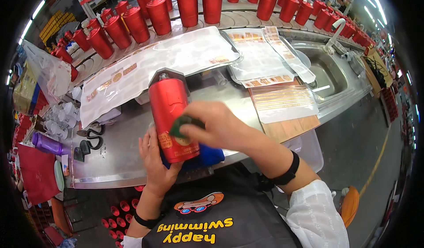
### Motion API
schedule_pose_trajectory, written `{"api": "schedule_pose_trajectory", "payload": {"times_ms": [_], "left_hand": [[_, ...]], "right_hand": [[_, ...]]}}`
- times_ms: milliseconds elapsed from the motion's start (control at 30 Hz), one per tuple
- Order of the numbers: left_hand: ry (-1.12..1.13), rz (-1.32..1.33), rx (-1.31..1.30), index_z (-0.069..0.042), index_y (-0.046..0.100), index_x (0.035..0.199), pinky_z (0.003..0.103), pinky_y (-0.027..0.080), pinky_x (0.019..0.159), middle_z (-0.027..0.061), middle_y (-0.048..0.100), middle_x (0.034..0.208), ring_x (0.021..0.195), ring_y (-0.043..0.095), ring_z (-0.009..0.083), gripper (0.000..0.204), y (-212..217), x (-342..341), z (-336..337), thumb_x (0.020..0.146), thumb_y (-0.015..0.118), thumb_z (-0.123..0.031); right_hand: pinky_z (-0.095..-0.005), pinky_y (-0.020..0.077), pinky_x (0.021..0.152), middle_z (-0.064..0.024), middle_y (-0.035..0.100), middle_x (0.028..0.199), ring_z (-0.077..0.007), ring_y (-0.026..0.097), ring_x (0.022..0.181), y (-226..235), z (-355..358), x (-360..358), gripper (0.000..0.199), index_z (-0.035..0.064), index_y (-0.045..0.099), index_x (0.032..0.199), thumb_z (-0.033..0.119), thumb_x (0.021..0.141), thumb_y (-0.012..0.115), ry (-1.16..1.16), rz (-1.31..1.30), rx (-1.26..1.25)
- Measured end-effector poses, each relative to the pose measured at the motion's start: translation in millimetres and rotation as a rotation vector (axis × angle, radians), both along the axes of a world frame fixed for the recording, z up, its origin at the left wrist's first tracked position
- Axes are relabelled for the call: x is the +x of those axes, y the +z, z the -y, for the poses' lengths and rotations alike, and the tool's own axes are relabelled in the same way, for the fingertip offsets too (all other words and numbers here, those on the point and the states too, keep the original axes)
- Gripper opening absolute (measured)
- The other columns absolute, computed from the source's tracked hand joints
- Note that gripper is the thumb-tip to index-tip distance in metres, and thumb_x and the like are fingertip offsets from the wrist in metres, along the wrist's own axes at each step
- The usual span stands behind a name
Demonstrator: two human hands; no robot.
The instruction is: Apply a decorative label to a red metal bottle and smooth it out.
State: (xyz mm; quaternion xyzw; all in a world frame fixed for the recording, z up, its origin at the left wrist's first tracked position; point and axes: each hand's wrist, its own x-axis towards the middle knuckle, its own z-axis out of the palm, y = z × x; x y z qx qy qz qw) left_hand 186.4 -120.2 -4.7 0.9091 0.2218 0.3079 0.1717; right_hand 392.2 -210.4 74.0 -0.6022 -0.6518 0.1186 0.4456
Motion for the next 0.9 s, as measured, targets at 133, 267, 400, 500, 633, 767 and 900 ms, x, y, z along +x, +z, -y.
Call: {"api": "schedule_pose_trajectory", "payload": {"times_ms": [133,267,400,500,633,767,900], "left_hand": [[-0.003,-0.017,-0.001,0.008,0.031,0.141,0.056,0.015,0.111,0.0230,0.043,0.139,0.130,0.037,0.0408,0.095,6.6,2.1,-3.9,0.078,0.068,-0.053],[0.005,-0.050,0.130,0.008,0.033,0.140,0.057,0.016,0.110,0.0226,0.043,0.139,0.128,0.038,0.0400,0.096,16.1,3.4,-2.0,0.076,0.069,-0.054],[-0.014,0.032,-0.072,0.006,0.037,0.138,0.060,0.015,0.108,0.0209,0.048,0.134,0.125,0.041,0.0402,0.095,-4.8,4.7,-2.9,0.071,0.075,-0.050],[-0.006,-0.017,-0.009,0.006,0.037,0.138,0.059,0.014,0.109,0.0205,0.049,0.134,0.126,0.041,0.0400,0.094,5.1,4.6,-4.6,0.072,0.074,-0.049],[0.016,-0.028,0.022,0.003,0.037,0.140,0.058,0.016,0.109,0.0176,0.048,0.137,0.127,0.041,0.0383,0.094,6.8,2.9,-4.1,0.073,0.073,-0.052],[0.019,0.020,0.021,0.003,0.039,0.139,0.058,0.017,0.109,0.0177,0.049,0.136,0.126,0.042,0.0376,0.092,11.7,4.8,-2.2,0.072,0.076,-0.047],[0.017,-0.006,0.067,0.006,0.041,0.137,0.058,0.015,0.109,0.0206,0.052,0.130,0.123,0.043,0.0392,0.093,8.1,3.4,-5.4,0.069,0.076,-0.047]], "right_hand": [[-0.0346,0.0464,0.060,-0.0127,0.060,0.078,-0.0265,0.059,0.069,12.4,0.0,7.1,0.020,0.0013,0.063,0.092,0.012,0.077,0.072,-0.103,0.003,-0.026],[-0.0358,0.0489,0.063,-0.0145,0.063,0.082,-0.0299,0.063,0.072,5.3,-1.9,5.1,0.020,0.0005,0.063,0.094,0.011,0.079,0.070,-0.076,0.054,-0.031],[-0.0332,0.0457,0.059,-0.0115,0.060,0.077,-0.0242,0.058,0.066,11.0,8.6,-6.7,0.018,0.0011,0.063,0.093,0.009,0.079,0.070,-0.003,-0.151,-0.127],[-0.0313,0.0423,0.054,-0.0086,0.054,0.071,-0.0219,0.054,0.058,-3.8,-3.5,5.6,0.021,0.0014,0.063,0.094,0.010,0.078,0.073,-0.256,0.170,0.189],[-0.0370,0.0415,0.065,-0.0064,0.049,0.077,-0.0242,0.056,0.071,7.1,18.2,-21.7,0.020,0.0084,0.061,0.089,0.008,0.071,0.071,0.088,0.444,0.188],[-0.0362,0.0402,0.066,-0.0042,0.050,0.080,-0.0237,0.055,0.074,6.1,15.5,-14.7,0.033,0.0095,0.061,0.091,0.008,0.061,0.074,0.070,0.306,0.204],[-0.0357,0.0395,0.064,-0.0060,0.053,0.080,-0.0244,0.055,0.073,6.9,20.6,-22.7,0.033,0.0090,0.062,0.093,0.008,0.062,0.074,0.326,0.262,0.134]]}}
